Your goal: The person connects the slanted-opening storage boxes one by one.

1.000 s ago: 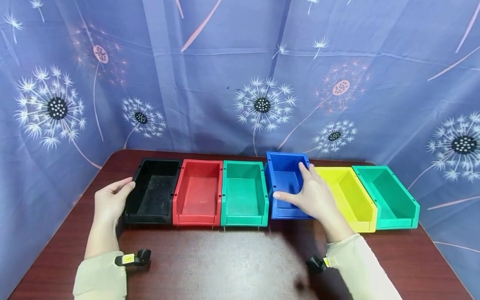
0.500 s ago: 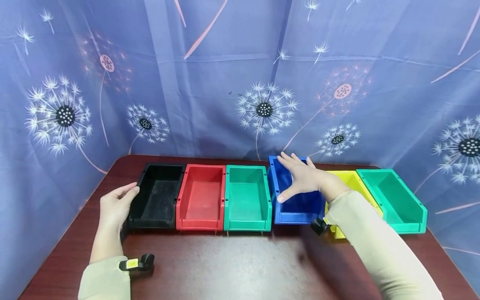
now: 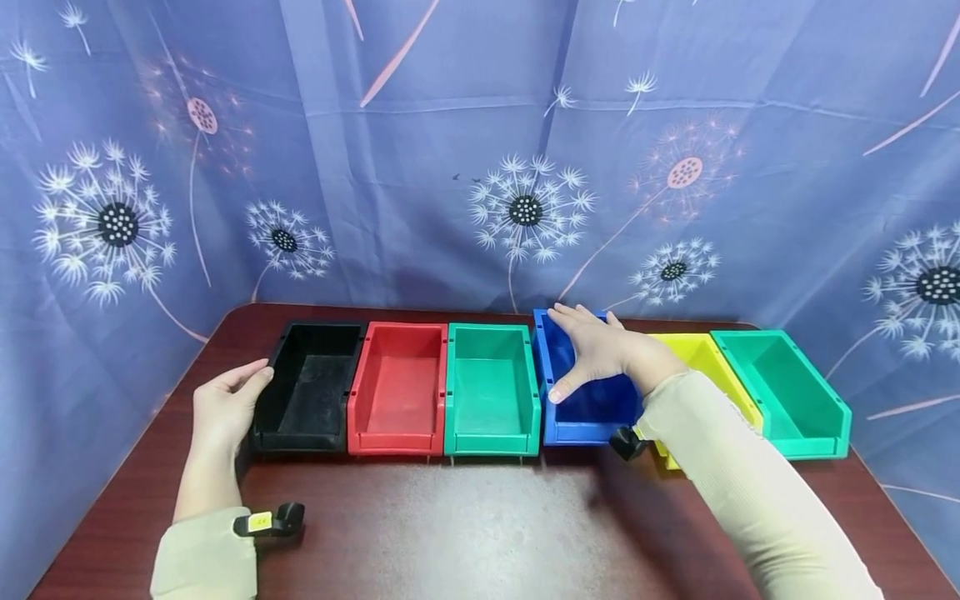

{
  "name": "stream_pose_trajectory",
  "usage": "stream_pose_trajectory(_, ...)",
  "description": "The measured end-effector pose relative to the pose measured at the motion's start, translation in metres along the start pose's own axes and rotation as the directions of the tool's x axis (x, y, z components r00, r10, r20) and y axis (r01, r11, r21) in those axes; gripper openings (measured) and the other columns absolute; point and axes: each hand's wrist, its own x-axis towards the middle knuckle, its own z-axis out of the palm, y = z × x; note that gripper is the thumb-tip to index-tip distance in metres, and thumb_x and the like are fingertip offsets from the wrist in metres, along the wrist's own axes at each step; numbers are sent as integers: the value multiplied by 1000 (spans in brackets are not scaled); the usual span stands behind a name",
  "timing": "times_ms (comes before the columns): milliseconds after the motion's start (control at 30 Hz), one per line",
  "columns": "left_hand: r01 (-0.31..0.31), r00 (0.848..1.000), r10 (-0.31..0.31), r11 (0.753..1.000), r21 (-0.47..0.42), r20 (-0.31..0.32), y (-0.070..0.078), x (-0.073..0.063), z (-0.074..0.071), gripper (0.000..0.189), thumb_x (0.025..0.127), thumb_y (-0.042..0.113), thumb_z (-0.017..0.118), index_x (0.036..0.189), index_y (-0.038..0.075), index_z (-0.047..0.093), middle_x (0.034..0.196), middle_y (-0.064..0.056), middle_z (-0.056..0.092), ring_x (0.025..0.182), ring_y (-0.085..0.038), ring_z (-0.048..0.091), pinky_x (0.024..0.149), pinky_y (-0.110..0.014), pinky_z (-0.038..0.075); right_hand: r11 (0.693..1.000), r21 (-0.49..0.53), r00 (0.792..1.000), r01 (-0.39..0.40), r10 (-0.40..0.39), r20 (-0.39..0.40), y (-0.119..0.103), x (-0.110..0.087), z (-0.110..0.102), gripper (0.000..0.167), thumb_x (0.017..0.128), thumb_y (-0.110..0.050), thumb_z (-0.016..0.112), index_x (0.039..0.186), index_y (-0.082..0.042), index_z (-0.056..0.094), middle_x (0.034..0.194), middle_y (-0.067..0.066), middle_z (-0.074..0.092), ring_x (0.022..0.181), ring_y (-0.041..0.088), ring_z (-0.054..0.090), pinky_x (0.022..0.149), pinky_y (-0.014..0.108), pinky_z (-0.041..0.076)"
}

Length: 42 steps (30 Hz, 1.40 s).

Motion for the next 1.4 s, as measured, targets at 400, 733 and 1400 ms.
stream_pose_trajectory(400, 2, 1000, -2, 1000, 1, -8, 11, -3, -5, 52, 89, 49, 57, 133, 21, 57, 135, -3, 54, 121, -17, 46, 104, -42, 40, 998, -26, 999, -53, 53, 11, -6, -2, -1, 138, 50, -72, 77, 153, -10, 9, 160, 11, 5, 146, 38, 1, 109, 69, 1)
stream_pose_trajectory(733, 3, 1000, -3, 1000, 14, -9, 16, -6, -5, 51, 89, 49, 57, 132, 22, 57, 133, 1, 55, 119, -14, 46, 99, -37, 42, 995, -35, 995, -95, 96, 38, -4, -1, 13, 142, 46, -75, 75, 153, -12, 7, 161, 10, 4, 147, 36, 0, 110, 68, 2)
stream_pose_trajectory(1400, -183, 981, 157, 940, 290, 111, 25, 2, -11, 44, 94, 29, 52, 125, -1, 59, 121, -28, 60, 108, -36, 57, 82, -44, 49, 1000, 29, 978, -7, 13, -208, 17, -12, 62, 120, 61, -81, 61, 152, -16, 19, 159, 11, 15, 146, 35, 11, 113, 64, 3)
